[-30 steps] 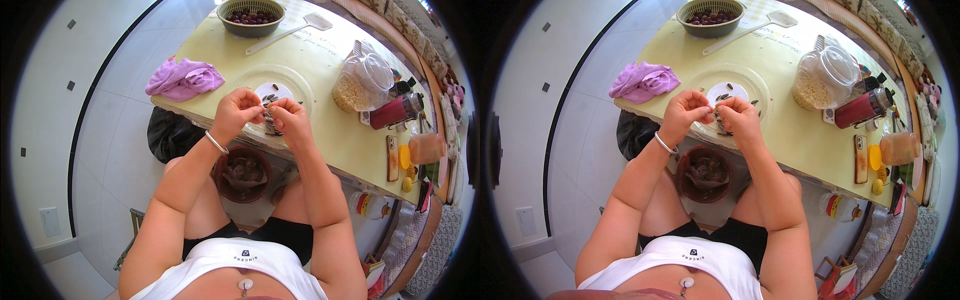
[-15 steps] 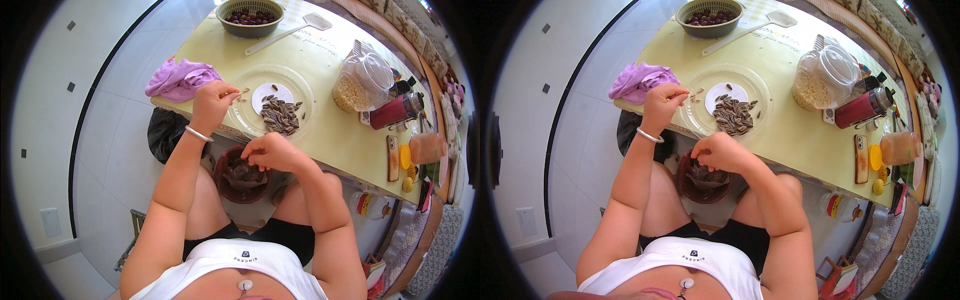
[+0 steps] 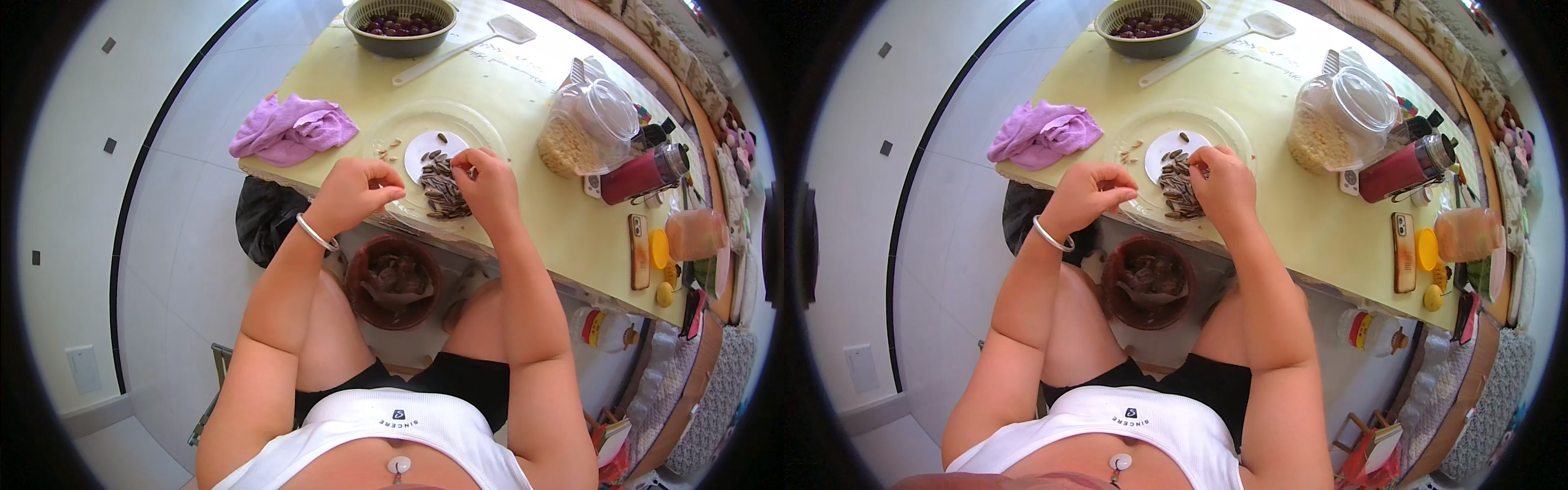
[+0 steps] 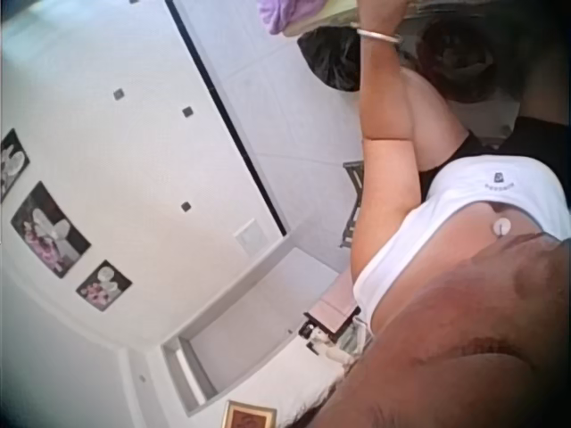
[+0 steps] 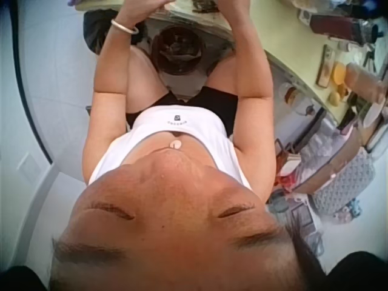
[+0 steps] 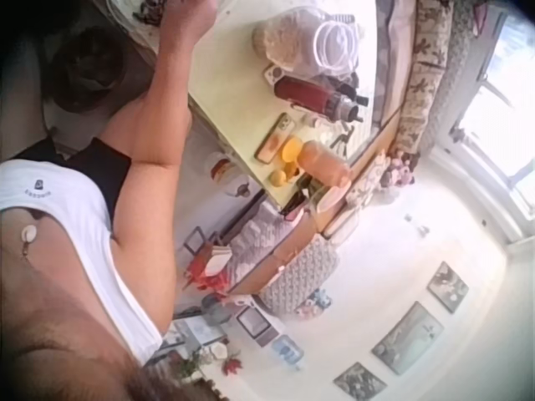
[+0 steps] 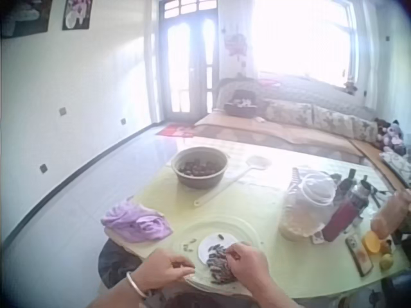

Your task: The person sits on the floor and shells sunflower seeds by hand, placing the kernels on a plate and discarding the shells into a bowl. The task is performed continuously throughout the clip.

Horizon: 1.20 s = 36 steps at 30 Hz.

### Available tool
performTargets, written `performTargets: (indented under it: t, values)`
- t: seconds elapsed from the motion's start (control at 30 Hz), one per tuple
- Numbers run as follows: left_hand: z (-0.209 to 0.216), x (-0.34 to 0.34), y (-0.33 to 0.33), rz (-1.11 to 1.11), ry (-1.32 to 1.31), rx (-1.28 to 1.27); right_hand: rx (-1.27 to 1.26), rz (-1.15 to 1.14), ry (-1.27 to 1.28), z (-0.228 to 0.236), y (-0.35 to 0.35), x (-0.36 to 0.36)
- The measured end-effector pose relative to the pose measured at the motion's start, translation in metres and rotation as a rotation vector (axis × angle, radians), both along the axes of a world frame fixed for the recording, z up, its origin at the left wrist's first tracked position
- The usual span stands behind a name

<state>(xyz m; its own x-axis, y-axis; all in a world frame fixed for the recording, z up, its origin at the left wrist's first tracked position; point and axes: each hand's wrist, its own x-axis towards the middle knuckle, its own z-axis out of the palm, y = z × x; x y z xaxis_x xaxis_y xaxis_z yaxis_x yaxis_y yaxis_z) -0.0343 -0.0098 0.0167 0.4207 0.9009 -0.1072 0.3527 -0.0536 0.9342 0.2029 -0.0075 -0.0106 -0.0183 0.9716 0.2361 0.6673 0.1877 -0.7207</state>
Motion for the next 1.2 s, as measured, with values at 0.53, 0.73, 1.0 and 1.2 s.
performTargets:
  t: [0.53, 0.73, 1.0, 1.2]
  values:
    - [-0.026, 0.043, 0.005, 0.258, -0.162, 0.440, 0.173, 0.127, 0.136, 0.002, -0.011, -0.030]
    - [-0.023, 0.042, 0.004, 0.260, -0.457, 0.027, -0.026, 0.046, 0.551, -0.002, -0.015, -0.033]
    - [-0.025, 0.048, -0.005, 0.230, -0.008, 0.665, -0.236, -0.004, 0.802, -0.007, -0.015, -0.030]
    - [-0.024, 0.052, -0.010, 0.266, 0.111, 0.869, -0.332, -0.021, 0.972, -0.002, -0.019, -0.037]
